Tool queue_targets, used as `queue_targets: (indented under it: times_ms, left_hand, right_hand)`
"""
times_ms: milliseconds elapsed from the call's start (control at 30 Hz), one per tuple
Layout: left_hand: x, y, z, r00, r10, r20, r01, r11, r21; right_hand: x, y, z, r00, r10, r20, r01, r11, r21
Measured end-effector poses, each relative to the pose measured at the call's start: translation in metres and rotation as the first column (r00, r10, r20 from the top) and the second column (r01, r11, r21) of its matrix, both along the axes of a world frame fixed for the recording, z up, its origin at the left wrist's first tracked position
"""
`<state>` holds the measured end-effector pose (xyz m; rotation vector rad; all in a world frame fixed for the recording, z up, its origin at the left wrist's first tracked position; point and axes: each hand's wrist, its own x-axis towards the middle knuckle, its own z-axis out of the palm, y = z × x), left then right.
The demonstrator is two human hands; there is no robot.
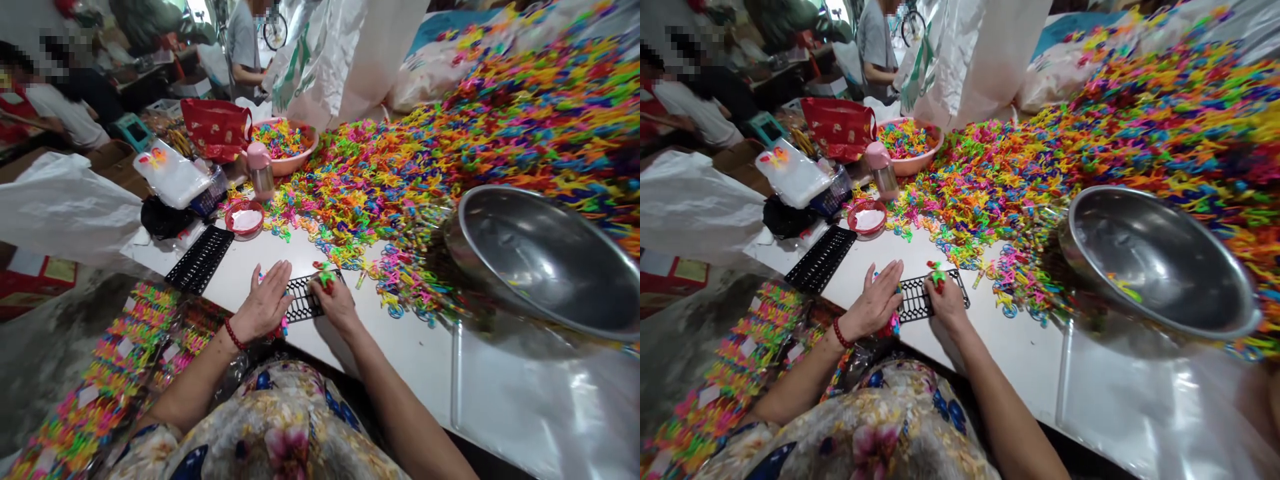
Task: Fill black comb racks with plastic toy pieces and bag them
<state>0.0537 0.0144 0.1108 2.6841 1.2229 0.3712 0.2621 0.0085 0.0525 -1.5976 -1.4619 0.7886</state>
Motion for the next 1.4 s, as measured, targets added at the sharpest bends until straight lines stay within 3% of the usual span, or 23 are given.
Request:
queue_targets:
  times_ms: [67,167,367,567,700,1100,1400]
  left_hand:
    - [-0.001,0.001,-0.001,1.000,-0.007,-0.004,0.007,1.000,0.000]
    - [0.000,0.001,-0.001,1.000,-0.015,-0.007,0.015,1.000,0.002]
    - [0.002,0.001,0.003,0.999,-0.011,-0.042,0.011,1.000,-0.002]
    - [0.005,0.000,0.004,0.996,-0.008,-0.086,0.008,1.000,0.001]
    - [0.006,-0.001,0.004,0.996,0.009,-0.088,-0.010,1.000,-0.011]
    - [0.006,0.001,0.006,0.999,-0.026,-0.035,0.023,0.997,-0.069]
    - [0.006,-0.001,0.004,0.999,-0.029,-0.038,0.027,0.998,-0.063]
  right_hand:
    - [-0.024,0.004,-0.002,0.991,0.102,-0.089,-0.103,0.995,-0.014]
    - [-0.042,0.010,-0.008,0.979,0.194,-0.066,-0.194,0.981,0.007]
    - [-0.039,0.015,-0.018,0.933,0.347,0.100,-0.351,0.936,0.028]
    - [-0.036,0.022,-0.007,0.861,0.458,0.223,-0.460,0.887,-0.046]
    - [-0.035,0.026,-0.002,0.851,0.481,0.209,-0.472,0.876,-0.095]
    - [-0.029,0.025,-0.011,0.907,0.405,0.113,-0.406,0.914,-0.014]
    - [-0.033,0.015,-0.020,0.855,0.486,0.181,-0.508,0.855,0.106]
